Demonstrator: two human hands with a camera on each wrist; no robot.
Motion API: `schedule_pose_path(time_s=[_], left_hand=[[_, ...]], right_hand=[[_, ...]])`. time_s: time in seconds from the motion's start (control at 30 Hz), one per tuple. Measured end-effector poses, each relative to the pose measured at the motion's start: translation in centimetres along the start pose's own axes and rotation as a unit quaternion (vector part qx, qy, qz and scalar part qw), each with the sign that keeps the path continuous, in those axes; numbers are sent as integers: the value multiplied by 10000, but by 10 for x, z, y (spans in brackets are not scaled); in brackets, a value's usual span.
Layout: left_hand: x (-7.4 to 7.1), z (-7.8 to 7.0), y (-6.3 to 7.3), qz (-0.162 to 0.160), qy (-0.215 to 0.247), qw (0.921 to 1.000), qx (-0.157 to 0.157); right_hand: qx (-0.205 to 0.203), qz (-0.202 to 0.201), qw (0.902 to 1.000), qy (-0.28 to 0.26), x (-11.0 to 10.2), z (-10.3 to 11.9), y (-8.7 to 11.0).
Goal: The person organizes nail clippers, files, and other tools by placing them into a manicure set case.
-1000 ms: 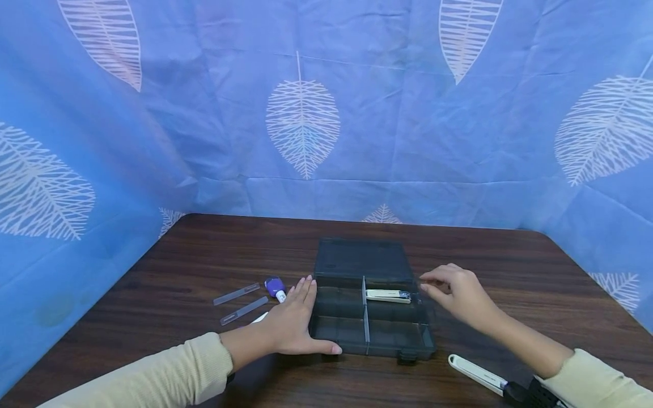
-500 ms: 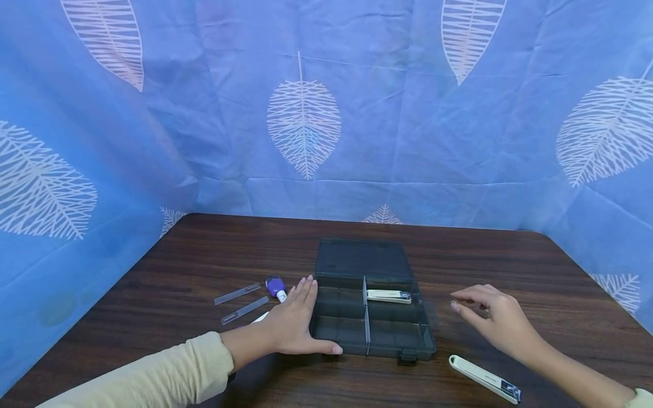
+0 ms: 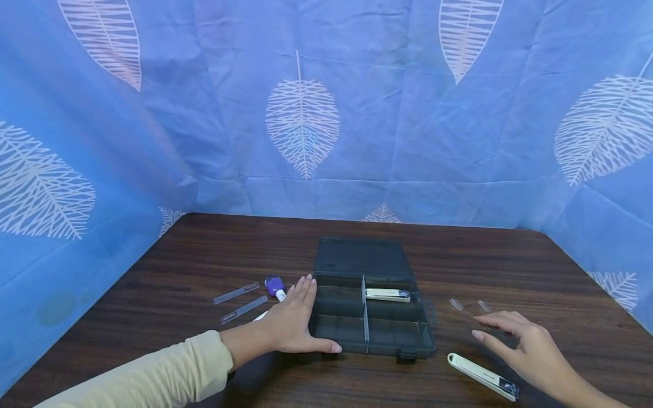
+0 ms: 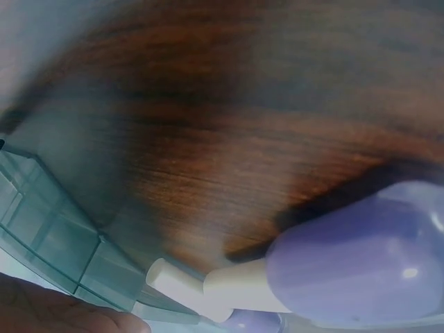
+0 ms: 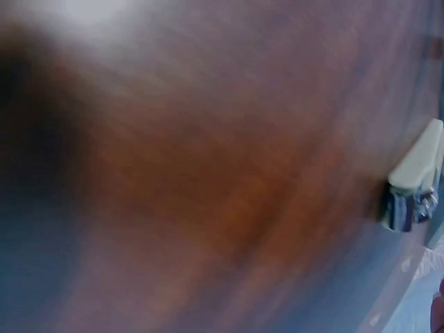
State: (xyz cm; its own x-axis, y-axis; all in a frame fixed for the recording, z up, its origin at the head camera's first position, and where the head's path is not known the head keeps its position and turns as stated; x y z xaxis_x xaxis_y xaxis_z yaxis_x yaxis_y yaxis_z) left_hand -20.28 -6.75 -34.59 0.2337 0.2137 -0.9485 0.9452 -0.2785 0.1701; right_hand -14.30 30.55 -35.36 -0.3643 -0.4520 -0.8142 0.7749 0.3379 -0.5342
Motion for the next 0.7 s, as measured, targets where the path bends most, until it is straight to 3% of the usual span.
schedule_pose_path(time_s=[0.5,0.57,0.7], left_hand=[[-1,-1,-2,42,-84,10000,7],[-1,-1,-2,46,-94,9999,8],[-2,-2,0,41,-89,10000,5]], right_hand=[[346,1023,9940,-164,6,-15,43],[319,1029,9940,-181,7,-15,48],[-206,685,9960,-541,10,-16,55]])
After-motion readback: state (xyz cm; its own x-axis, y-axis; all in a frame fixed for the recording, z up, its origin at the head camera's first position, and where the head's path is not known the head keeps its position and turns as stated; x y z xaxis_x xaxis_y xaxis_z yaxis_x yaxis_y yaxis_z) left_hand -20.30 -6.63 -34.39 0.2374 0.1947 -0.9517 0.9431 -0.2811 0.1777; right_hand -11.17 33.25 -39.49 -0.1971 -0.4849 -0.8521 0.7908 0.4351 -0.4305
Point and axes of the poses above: each hand's wrist, its own y-axis away from the middle knuckle, its own x-axis out of the palm, z = x × y, the point moved 2 cm from there along -y, towards the middle knuckle, and after that the axes turned 15 degrees about -x, right-handed, at the moved point
